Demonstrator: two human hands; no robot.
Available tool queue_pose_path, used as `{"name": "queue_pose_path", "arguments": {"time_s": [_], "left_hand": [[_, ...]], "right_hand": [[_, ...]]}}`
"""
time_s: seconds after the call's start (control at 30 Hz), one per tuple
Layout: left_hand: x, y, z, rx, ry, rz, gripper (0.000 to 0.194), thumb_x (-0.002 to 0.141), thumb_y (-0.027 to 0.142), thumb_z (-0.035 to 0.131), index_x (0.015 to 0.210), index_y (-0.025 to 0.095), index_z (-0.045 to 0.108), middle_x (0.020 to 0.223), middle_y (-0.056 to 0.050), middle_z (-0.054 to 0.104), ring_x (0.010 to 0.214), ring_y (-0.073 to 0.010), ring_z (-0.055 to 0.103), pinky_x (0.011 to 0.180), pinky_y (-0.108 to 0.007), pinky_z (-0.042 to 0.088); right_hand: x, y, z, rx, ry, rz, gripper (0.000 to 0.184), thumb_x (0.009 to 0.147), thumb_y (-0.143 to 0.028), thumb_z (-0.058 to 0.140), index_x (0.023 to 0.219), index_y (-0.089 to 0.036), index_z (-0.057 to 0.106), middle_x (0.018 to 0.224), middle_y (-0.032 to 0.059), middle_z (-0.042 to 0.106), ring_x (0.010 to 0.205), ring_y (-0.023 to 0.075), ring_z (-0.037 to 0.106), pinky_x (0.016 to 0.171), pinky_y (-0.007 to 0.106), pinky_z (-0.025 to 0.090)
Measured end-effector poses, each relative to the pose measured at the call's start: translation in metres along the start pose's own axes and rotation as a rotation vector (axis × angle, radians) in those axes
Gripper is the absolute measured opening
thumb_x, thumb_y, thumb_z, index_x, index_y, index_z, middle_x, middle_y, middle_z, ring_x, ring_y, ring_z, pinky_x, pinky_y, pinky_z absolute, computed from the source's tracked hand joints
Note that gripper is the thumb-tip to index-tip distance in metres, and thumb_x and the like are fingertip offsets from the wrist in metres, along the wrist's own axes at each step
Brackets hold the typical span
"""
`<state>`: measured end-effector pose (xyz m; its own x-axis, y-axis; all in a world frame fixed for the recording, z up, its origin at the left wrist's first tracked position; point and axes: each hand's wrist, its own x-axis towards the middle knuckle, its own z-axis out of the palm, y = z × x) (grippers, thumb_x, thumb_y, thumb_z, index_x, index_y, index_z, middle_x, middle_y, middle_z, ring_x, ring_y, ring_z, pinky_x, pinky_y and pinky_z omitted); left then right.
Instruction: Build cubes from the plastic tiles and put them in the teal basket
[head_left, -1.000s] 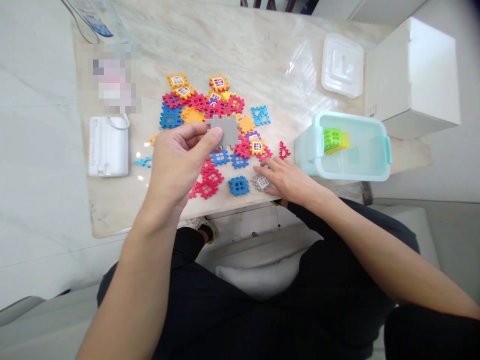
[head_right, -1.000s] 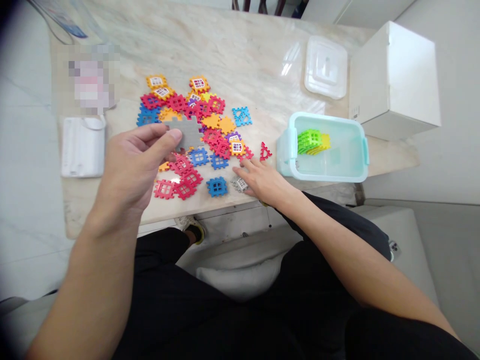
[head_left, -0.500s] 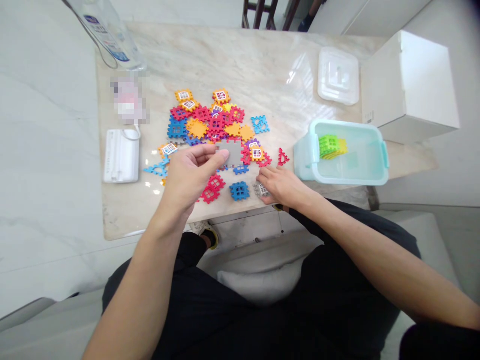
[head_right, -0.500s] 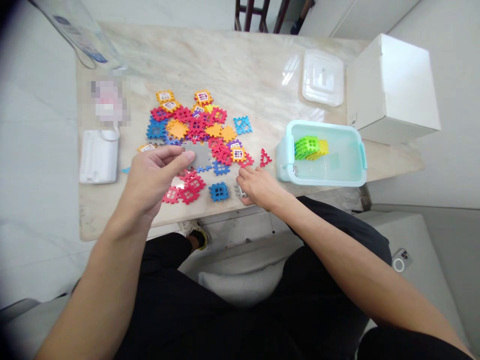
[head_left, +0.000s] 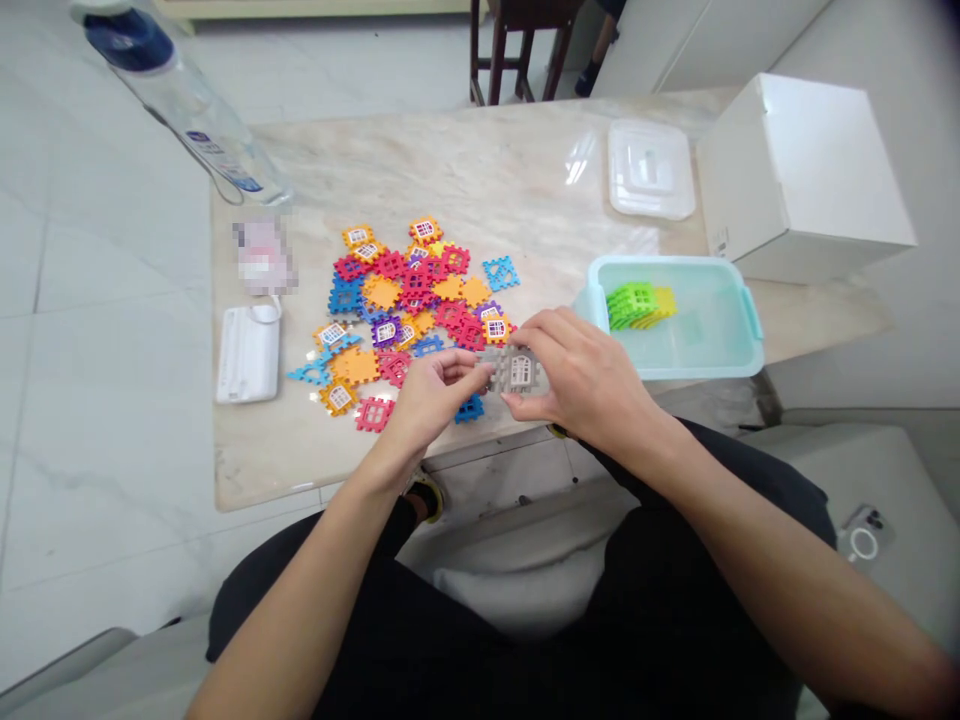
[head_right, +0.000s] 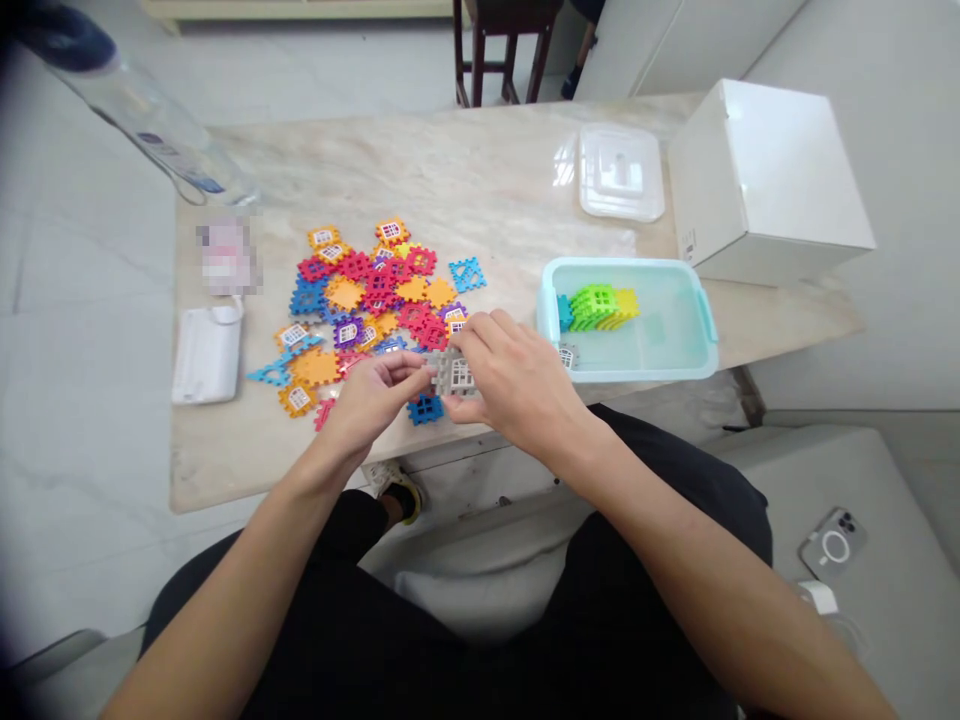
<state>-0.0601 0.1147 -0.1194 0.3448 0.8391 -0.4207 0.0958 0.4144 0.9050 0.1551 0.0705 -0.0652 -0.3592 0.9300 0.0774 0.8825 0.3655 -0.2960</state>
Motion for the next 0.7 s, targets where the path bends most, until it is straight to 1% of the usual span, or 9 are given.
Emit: {"name": "queue_pose_path", "arguments": {"time_s": [0.1, 0.2, 0.27, 0.33, 0.4, 0.53, 0.63, 0.7], "left_hand": [[0.003, -0.002, 0.005, -0.014, -0.011, -0.025, 0.046, 0.071, 0.056, 0.103, 0.090, 0.020, 0.081, 0.084, -0.006, 0.082, 0.076, -0.0200, 0.075, 0.071, -0.030, 0.058], [0.006, -0.003, 0.004, -0.020, -0.032, -0.050, 0.048, 0.068, 0.056, 0.104, 0.092, 0.020, 0.083, 0.086, -0.006, 0.083, 0.076, -0.0197, 0.075, 0.071, -0.030, 0.058], [0.006, -0.002, 0.001, -0.029, -0.041, -0.056, 0.048, 0.068, 0.056, 0.104, 0.092, 0.020, 0.085, 0.087, -0.006, 0.084, 0.074, -0.0186, 0.073, 0.069, -0.029, 0.057], [0.005, -0.001, -0.001, -0.033, -0.033, -0.051, 0.048, 0.069, 0.058, 0.104, 0.091, 0.020, 0.086, 0.088, -0.007, 0.084, 0.074, -0.0183, 0.073, 0.069, -0.029, 0.057], [0.003, 0.001, -0.003, -0.044, -0.024, -0.049, 0.049, 0.066, 0.058, 0.105, 0.091, 0.020, 0.087, 0.088, -0.007, 0.085, 0.075, -0.0190, 0.073, 0.069, -0.029, 0.058], [0.001, 0.001, -0.005, -0.113, -0.047, -0.061, 0.052, 0.061, 0.057, 0.109, 0.090, 0.021, 0.085, 0.087, -0.006, 0.085, 0.077, -0.0203, 0.076, 0.071, -0.030, 0.059], [0.001, 0.000, -0.007, -0.154, -0.053, -0.057, 0.051, 0.062, 0.055, 0.109, 0.089, 0.021, 0.083, 0.086, -0.005, 0.085, 0.076, -0.0199, 0.076, 0.072, -0.030, 0.059], [0.000, 0.000, -0.008, -0.133, -0.054, -0.056, 0.050, 0.063, 0.054, 0.109, 0.089, 0.022, 0.082, 0.085, -0.005, 0.085, 0.075, -0.0204, 0.077, 0.071, -0.031, 0.059]], "right_hand": [[0.002, 0.004, 0.007, 0.012, -0.022, 0.007, 0.036, 0.100, -0.037, 0.082, 0.128, -0.019, 0.070, 0.124, 0.0179, 0.075, 0.119, 0.0388, 0.067, 0.104, 0.051, 0.056], [0.001, 0.009, 0.013, 0.037, -0.043, 0.019, 0.038, 0.098, -0.036, 0.086, 0.128, -0.017, 0.071, 0.121, 0.0175, 0.077, 0.117, 0.0376, 0.069, 0.104, 0.049, 0.057], [-0.001, 0.012, 0.015, 0.055, -0.047, 0.026, 0.041, 0.098, -0.036, 0.087, 0.130, -0.017, 0.071, 0.124, 0.0179, 0.078, 0.120, 0.0374, 0.070, 0.106, 0.049, 0.058], [-0.002, 0.015, 0.015, 0.067, -0.037, 0.034, 0.042, 0.099, -0.037, 0.086, 0.133, -0.018, 0.070, 0.128, 0.0181, 0.079, 0.123, 0.0378, 0.071, 0.109, 0.050, 0.058], [-0.002, 0.016, 0.016, 0.084, -0.023, 0.028, 0.043, 0.101, -0.039, 0.085, 0.136, -0.019, 0.070, 0.129, 0.0176, 0.080, 0.123, 0.0378, 0.072, 0.110, 0.051, 0.059], [-0.002, 0.013, 0.019, 0.131, 0.019, -0.016, 0.045, 0.102, -0.043, 0.084, 0.137, -0.018, 0.070, 0.128, 0.0178, 0.081, 0.122, 0.0369, 0.074, 0.109, 0.051, 0.061], [-0.001, 0.009, 0.020, 0.176, 0.001, -0.028, 0.049, 0.104, -0.042, 0.082, 0.146, -0.020, 0.068, 0.139, 0.0183, 0.079, 0.128, 0.0363, 0.075, 0.111, 0.051, 0.062], [-0.001, 0.006, 0.021, 0.193, -0.033, -0.041, 0.053, 0.106, -0.039, 0.080, 0.154, -0.022, 0.064, 0.147, 0.0180, 0.077, 0.135, 0.0358, 0.074, 0.115, 0.052, 0.062]]}}
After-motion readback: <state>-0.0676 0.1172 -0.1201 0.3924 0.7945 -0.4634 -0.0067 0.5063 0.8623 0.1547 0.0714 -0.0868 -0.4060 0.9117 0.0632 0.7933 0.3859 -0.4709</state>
